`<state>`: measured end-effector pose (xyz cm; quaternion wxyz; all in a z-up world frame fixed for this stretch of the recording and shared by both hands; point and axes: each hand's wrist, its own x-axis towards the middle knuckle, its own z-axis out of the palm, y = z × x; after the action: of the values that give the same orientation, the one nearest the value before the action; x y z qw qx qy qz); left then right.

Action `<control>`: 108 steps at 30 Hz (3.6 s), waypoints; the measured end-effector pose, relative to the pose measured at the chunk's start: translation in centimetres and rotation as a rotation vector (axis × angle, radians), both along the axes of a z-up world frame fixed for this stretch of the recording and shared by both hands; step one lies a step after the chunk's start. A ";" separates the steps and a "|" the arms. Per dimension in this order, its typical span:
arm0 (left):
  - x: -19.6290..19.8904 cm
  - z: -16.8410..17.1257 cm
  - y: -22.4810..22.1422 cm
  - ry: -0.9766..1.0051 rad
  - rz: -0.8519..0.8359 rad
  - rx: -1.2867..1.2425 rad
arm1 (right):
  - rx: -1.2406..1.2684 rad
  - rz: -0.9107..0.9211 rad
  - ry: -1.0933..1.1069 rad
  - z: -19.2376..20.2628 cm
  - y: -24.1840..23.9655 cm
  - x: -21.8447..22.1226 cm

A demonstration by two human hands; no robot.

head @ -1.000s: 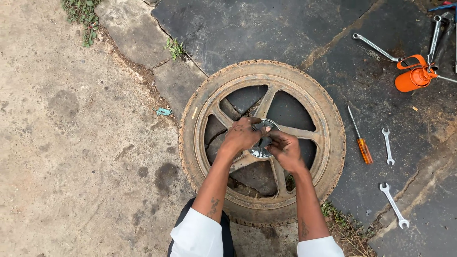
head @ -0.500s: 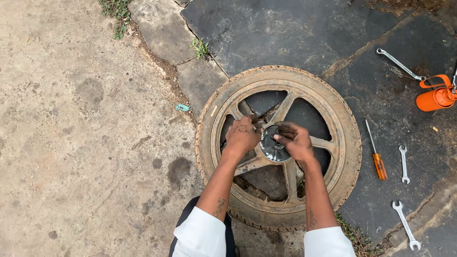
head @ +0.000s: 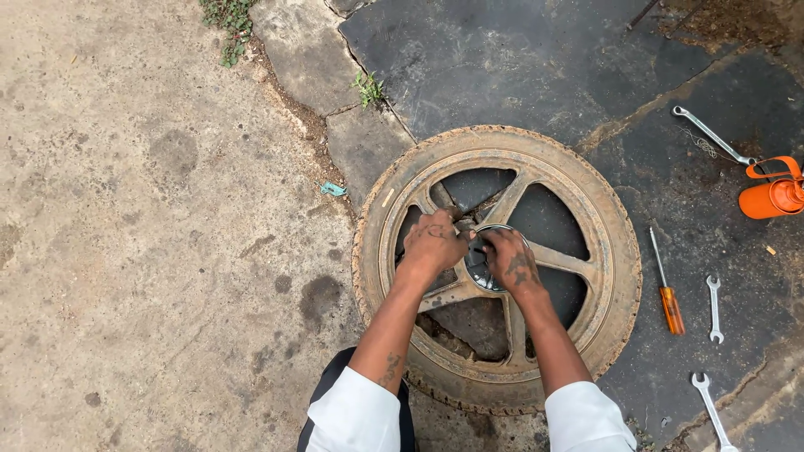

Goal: The recorder is repairing a motorcycle wheel hub, removing and inspecting internal rubber cush drive dampers.

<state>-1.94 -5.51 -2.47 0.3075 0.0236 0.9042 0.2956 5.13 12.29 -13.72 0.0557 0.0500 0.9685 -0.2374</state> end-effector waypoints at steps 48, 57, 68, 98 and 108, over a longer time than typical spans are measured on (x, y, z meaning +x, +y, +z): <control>3.5 -24.1 6.2 -0.024 -0.330 -0.006 | -1.108 -0.865 0.037 -5.6 0.2 10.1; 2.6 -15.4 5.8 0.010 -0.351 0.294 | -0.981 -0.349 -0.184 -1.3 2.8 6.4; 4.8 -26.2 8.0 -0.012 -0.380 -0.003 | -0.505 -0.382 0.018 -0.1 0.7 8.0; 10.5 -19.3 10.3 0.266 -0.647 -0.151 | -0.258 -1.168 0.271 -3.6 -2.3 15.7; 20.8 -19.2 10.1 -0.373 -1.415 -0.605 | -1.489 -1.956 0.043 -6.1 -7.1 25.8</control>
<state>18.89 4.57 -21.63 0.5620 0.4585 0.6490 -0.2298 30.94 5.21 -19.77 -0.1467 0.7070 0.1523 -0.6749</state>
